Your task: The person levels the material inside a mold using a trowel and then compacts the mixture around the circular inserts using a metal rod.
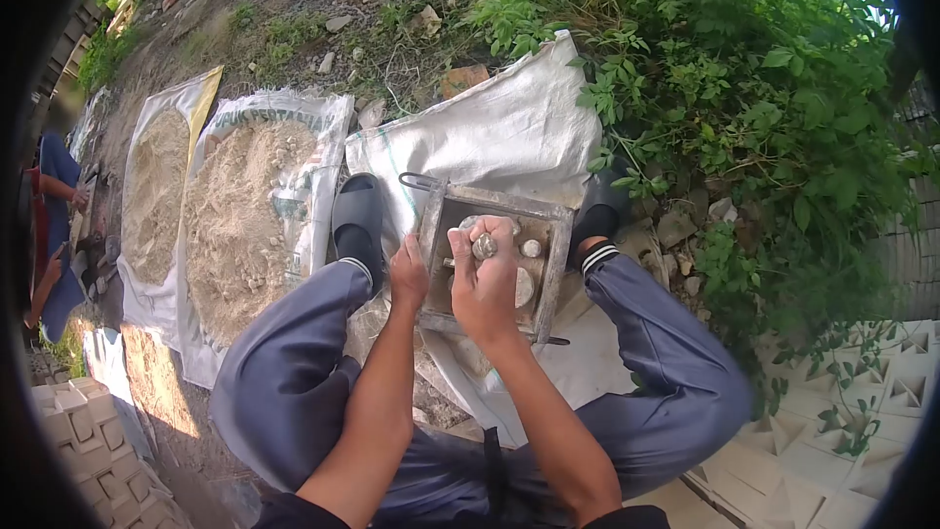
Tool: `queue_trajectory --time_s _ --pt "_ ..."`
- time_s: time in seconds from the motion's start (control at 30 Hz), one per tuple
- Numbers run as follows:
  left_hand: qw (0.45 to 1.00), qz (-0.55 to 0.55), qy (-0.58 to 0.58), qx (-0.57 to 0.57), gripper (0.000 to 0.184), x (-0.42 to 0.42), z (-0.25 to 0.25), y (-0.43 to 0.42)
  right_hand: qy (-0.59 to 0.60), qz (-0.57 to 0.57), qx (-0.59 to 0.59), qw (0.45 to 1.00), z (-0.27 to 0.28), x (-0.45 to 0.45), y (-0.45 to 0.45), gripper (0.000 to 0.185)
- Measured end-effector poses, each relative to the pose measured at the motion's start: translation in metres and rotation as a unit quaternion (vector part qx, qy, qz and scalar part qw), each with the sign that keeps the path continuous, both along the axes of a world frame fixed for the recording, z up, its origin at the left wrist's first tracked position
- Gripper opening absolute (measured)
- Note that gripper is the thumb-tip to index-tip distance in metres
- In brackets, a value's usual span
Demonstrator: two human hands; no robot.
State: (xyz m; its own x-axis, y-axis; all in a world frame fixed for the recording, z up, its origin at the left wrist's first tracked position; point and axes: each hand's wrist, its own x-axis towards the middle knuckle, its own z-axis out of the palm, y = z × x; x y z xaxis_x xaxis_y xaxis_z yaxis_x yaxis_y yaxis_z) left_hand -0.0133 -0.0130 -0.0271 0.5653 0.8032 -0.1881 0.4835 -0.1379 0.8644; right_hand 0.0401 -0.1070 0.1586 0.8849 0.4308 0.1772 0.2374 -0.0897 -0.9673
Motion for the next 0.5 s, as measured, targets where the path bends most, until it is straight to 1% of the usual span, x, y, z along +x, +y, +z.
queue_trajectory --time_s 0.07,0.1,0.13,0.17,0.2,0.23,0.27,0.33,0.37,0.4,0.47,0.5 --pt "1.0 0.001 0.016 0.0 0.052 -0.004 -0.001 0.0 0.048 -0.047 0.019 0.998 0.02 -0.012 -0.001 0.016" --pt "1.0 0.011 0.002 -0.003 0.053 -0.004 -0.005 0.001 0.04 -0.068 0.059 0.995 0.018 -0.019 -0.006 0.016" --pt "1.0 0.015 0.006 -0.006 0.053 -0.006 -0.009 0.002 0.044 -0.064 0.056 0.995 0.007 -0.019 -0.007 0.016" --pt "1.0 0.012 0.007 -0.002 0.054 -0.009 -0.013 0.001 -0.008 -0.069 -0.016 0.997 -0.009 -0.02 -0.012 0.016" --pt "1.0 0.003 0.003 0.005 0.054 -0.006 -0.008 0.0 -0.065 -0.078 -0.086 0.991 -0.003 -0.018 -0.009 0.016" --pt "1.0 0.0 0.023 -0.021 0.054 -0.005 0.004 0.0 0.003 -0.066 -0.027 0.997 0.01 -0.015 -0.006 0.016" --pt "1.0 -0.002 0.019 -0.019 0.054 -0.001 0.003 -0.001 -0.002 -0.068 -0.024 0.997 0.018 -0.012 -0.007 0.016" --pt "1.0 0.006 0.018 -0.003 0.054 -0.004 -0.003 0.0 0.018 -0.136 0.0 0.991 0.022 -0.01 -0.011 0.016" --pt "1.0 -0.008 0.019 -0.014 0.054 -0.006 -0.006 0.002 -0.029 -0.151 -0.027 0.988 0.015 -0.009 -0.017 0.017" --pt "1.0 -0.008 0.023 -0.017 0.054 -0.01 -0.007 0.0 -0.026 -0.151 -0.03 0.988 0.002 -0.006 -0.022 0.017" --pt "1.0 -0.007 0.027 0.0 0.054 -0.005 -0.003 0.001 -0.002 -0.077 -0.09 0.993 -0.014 0.011 -0.031 0.017" --pt "0.999 -0.009 0.03 -0.008 0.053 -0.004 0.002 0.001 0.003 -0.021 -0.092 0.996 -0.004 0.022 -0.037 0.016"
